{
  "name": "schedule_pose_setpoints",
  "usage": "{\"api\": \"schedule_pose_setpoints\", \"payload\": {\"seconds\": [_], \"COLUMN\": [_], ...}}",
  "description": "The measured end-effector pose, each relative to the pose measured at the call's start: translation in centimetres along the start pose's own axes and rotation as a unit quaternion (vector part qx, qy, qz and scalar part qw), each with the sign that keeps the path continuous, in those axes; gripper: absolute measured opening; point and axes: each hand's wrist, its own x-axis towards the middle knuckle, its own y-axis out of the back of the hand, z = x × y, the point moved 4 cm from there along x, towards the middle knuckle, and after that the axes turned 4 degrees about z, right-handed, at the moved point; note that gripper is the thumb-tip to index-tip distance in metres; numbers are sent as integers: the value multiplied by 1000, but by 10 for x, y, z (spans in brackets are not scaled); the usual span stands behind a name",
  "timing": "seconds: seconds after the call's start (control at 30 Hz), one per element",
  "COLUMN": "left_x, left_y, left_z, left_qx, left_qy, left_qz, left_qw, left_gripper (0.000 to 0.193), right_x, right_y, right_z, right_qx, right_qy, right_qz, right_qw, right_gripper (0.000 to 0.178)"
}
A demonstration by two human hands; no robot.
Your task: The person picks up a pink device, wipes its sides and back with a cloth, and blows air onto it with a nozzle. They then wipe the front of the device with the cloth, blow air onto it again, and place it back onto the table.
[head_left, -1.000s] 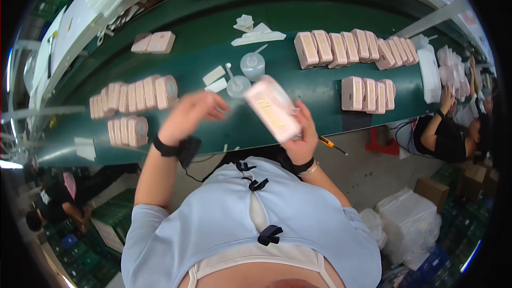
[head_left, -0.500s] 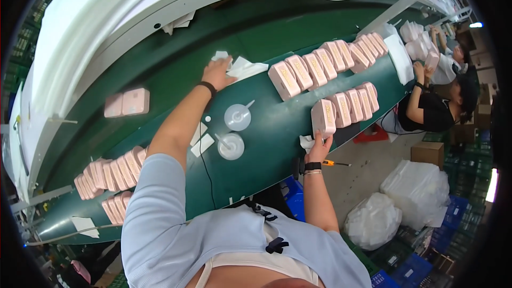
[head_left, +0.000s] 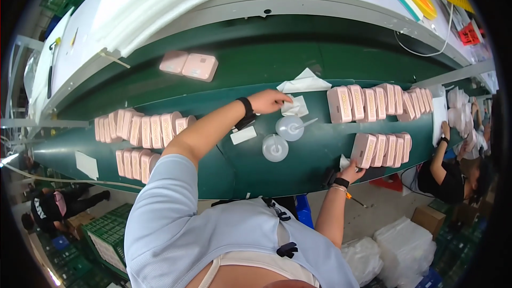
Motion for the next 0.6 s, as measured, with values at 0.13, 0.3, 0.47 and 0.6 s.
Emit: {"api": "schedule_pose_setpoints", "payload": {"seconds": [0.13,0.3,0.47,0.6], "left_x": [-25,-57,-102,-100], "left_y": [60,124,152,144], "left_z": [-23,-14,-71,-79], "left_qx": [147,391,498,522], "left_qy": [-2,121,275,278], "left_qz": [231,412,346,245], "left_qw": [962,814,746,769], "left_gripper": [33,52,95,103], "right_x": [-54,-121,-135,-116], "right_y": [-40,-158,-269,-303], "right_z": [-12,-79,-80,-36], "right_qx": [-105,-204,-370,-520], "right_qy": [-98,229,420,436], "right_qz": [-50,-459,-541,-517], "right_qw": [988,834,628,521], "right_gripper": [18,21,40,36]}}
